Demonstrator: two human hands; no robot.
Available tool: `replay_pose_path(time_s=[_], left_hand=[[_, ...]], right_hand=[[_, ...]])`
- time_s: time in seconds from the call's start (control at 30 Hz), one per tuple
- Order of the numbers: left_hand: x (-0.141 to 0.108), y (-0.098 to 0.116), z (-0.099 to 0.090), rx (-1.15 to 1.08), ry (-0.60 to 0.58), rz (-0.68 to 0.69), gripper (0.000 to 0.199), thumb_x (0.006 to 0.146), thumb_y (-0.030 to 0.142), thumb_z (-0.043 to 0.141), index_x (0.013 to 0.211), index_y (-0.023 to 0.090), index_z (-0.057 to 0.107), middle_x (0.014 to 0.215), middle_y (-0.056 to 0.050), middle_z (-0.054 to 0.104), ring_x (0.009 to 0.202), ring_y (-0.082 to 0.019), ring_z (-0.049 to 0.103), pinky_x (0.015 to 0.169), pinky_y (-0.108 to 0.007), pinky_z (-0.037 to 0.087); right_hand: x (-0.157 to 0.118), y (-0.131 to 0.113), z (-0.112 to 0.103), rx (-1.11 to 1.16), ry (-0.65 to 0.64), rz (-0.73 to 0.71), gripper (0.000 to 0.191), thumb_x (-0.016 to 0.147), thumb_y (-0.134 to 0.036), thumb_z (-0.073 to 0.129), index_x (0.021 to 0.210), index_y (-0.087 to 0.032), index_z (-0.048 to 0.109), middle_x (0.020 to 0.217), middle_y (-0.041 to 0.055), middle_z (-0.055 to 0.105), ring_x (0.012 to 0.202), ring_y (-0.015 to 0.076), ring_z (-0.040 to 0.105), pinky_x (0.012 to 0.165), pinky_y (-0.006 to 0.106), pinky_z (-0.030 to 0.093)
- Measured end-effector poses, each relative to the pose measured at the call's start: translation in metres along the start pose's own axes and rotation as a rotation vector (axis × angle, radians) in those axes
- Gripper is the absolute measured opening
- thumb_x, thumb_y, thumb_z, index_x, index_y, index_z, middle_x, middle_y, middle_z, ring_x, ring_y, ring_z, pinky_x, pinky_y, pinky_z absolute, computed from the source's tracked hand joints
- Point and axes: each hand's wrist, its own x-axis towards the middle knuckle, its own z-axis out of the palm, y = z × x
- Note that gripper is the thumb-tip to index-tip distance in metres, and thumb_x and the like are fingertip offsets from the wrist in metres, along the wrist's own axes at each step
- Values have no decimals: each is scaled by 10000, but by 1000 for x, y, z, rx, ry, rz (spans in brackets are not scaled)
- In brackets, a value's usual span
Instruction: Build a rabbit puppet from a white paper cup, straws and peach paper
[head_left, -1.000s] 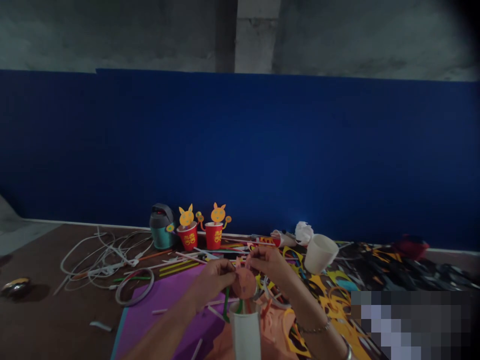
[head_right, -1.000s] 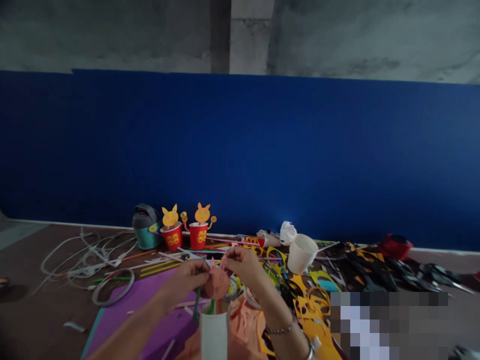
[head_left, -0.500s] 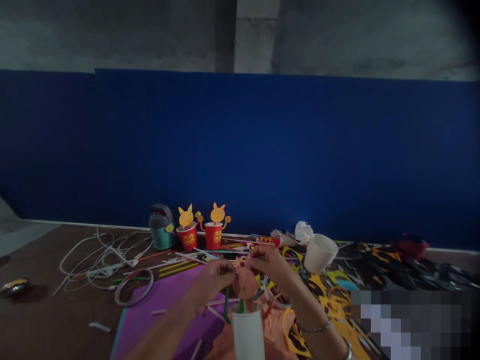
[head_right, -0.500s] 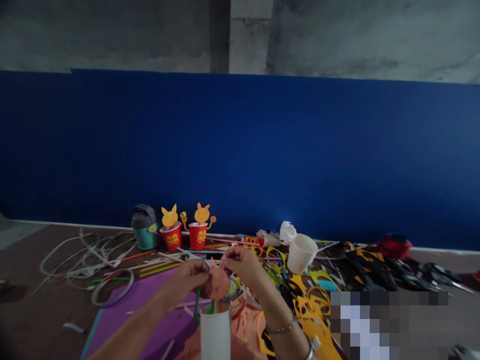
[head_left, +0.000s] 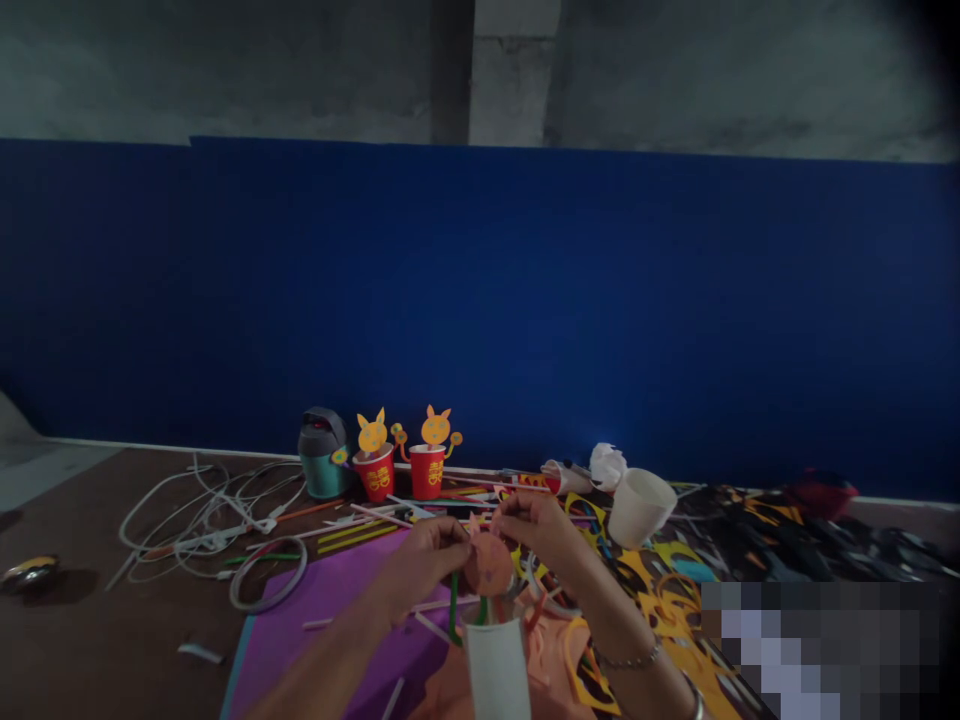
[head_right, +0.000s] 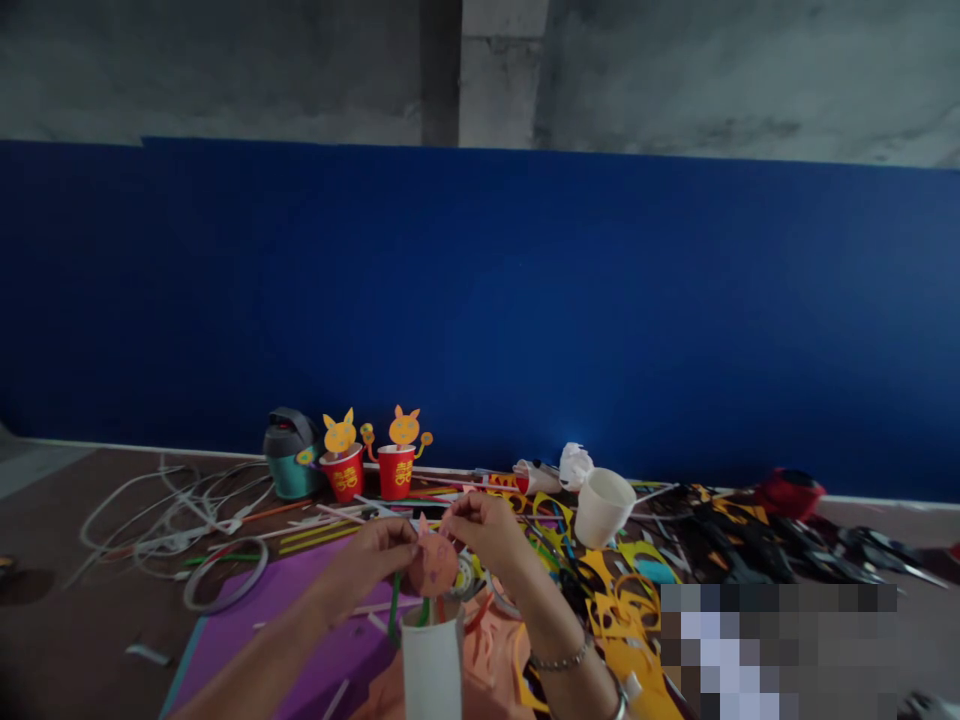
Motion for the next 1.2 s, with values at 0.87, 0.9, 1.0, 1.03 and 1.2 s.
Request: replay_pose_path(time_s=[0.87, 0.9, 1.0, 1.03, 1.2], left_hand=[[2, -5, 3, -10, -18, 24, 348, 672, 458, 722, 786, 149, 608, 634, 0, 644, 543, -134, 599, 522, -237, 443], [3, -6, 1, -5, 0, 40, 341, 672, 450, 726, 790, 152, 610, 631, 8, 635, 538, -126, 588, 510, -227, 433], [4, -7, -1, -15, 31, 65, 312, 679, 435, 727, 747, 152, 613, 618, 19, 618, 538, -120, 579, 527, -231, 452], [4, -7, -1, -36, 37, 67, 309, 676, 431, 731, 732, 150, 613, 614, 18, 618, 539, -122, 582, 540, -240, 464], [-2, 1, 7, -152, 83, 67, 304, 658, 408, 751, 684, 139, 613, 599, 7, 627, 527, -126, 586, 547, -253, 481]], right_hand=[[-9, -5, 4, -31, -79, -48, 274, 640, -135, 618, 908, -147, 558, 578, -64, 566, 507, 80, 475, 517, 207, 342], [-9, -5, 5, -31, -88, -47, 282, 639, -135, 620, 914, -147, 557, 585, -63, 568, 512, 80, 478, 519, 208, 343], [-9, -6, 7, -36, -94, -34, 299, 635, -142, 622, 926, -150, 556, 599, -58, 570, 523, 86, 488, 522, 211, 346], [-9, -6, 7, -41, -88, -34, 295, 637, -145, 620, 925, -151, 557, 603, -55, 572, 524, 88, 490, 520, 213, 346], [-6, 1, 7, -25, -65, -79, 274, 660, -160, 621, 926, -150, 558, 619, -46, 576, 539, 88, 490, 523, 212, 345]])
